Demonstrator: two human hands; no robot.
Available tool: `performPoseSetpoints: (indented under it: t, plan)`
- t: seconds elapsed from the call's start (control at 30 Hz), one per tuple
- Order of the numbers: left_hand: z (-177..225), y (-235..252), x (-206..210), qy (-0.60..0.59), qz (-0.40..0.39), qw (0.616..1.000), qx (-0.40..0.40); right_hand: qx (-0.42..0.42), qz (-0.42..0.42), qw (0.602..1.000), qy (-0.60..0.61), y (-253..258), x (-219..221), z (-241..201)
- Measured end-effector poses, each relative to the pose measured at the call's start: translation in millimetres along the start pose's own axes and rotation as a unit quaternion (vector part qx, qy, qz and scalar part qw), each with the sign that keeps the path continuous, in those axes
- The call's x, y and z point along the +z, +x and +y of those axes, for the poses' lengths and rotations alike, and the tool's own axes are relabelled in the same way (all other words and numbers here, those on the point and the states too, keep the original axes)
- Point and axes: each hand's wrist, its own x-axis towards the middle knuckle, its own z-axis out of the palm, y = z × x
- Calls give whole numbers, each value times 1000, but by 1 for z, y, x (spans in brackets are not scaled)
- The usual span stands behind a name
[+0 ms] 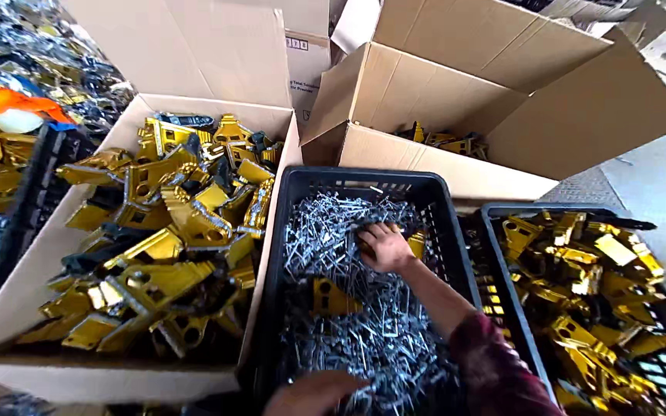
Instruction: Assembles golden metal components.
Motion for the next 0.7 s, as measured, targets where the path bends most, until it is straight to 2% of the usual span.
performPoseSetpoints:
  t: [0.1, 0.2, 0.3, 0.37, 0.4, 0.47, 0.53, 0.57, 0.6, 0.63, 0.7]
  plan:
    - [-20, 5, 11, 25, 92, 995, 8, 1, 135, 991, 2, -27, 16, -14]
    - [-27, 7, 16, 26, 139, 990, 5, 14, 163, 987, -6, -53, 18, -26]
    - [-24, 7, 18, 74, 144, 986, -34, 28, 256, 966, 36, -78, 1, -48]
    - [-18, 6, 21, 130, 134, 980, -65, 50, 335, 932, 128, -102, -27, -87]
    - [-17, 8, 24, 150, 146, 976, -59, 68, 350, 912, 204, -115, -44, -114]
    - [-17, 11, 34, 159, 191, 969, -10, 105, 298, 847, 428, -142, -76, -170]
    - [-19, 15, 39, 141, 253, 955, 56, 130, 180, 719, 658, -156, -99, -203]
    - [-18, 17, 36, 131, 288, 946, 74, 141, 127, 678, 710, -155, -104, -205]
    - [-16, 17, 30, 125, 311, 939, 78, 147, 93, 683, 709, -149, -103, -196]
    - [-15, 16, 21, 121, 329, 933, 77, 157, 79, 742, 647, -139, -94, -181]
    - [-14, 12, 5, 90, 341, 934, 64, 165, 25, 909, 382, -120, -60, -142]
